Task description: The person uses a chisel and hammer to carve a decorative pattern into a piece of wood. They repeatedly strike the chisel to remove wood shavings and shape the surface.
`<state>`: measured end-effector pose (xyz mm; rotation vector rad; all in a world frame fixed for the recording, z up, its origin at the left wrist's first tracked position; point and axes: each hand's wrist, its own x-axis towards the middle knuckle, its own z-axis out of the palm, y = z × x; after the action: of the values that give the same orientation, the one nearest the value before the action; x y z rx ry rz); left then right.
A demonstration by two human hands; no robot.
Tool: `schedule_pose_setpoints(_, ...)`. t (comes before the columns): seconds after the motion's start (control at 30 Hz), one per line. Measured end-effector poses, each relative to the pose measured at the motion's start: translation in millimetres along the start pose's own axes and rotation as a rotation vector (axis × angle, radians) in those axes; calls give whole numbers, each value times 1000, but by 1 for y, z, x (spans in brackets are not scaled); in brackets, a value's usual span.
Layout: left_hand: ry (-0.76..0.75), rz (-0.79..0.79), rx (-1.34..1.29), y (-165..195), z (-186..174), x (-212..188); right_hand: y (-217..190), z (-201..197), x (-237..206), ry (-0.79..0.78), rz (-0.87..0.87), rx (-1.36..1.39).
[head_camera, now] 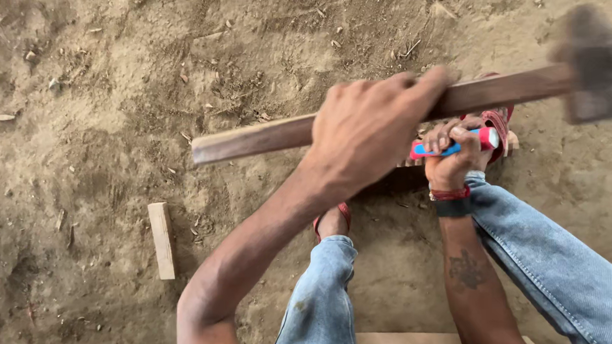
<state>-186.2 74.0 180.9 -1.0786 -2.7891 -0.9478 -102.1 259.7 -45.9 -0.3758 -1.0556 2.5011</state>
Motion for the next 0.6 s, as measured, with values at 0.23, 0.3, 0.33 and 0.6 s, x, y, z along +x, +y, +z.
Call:
schedule_pose_setpoints(0.23,-17,115,-77,26,-14,-2,13,-20,-7,179,36,15)
schedule_pose_setpoints(0.3,-43,101,-107,19,-9,-7,15,-25,-8,156,-6,36)
schedule_pose_setpoints(0.33,-70,71,-105,15,-6,-9,16,-27,-8,163,-14,43)
schedule_pose_setpoints(0.6,-105,45,34,8,3,4,13,-18,8,175,-17,57)
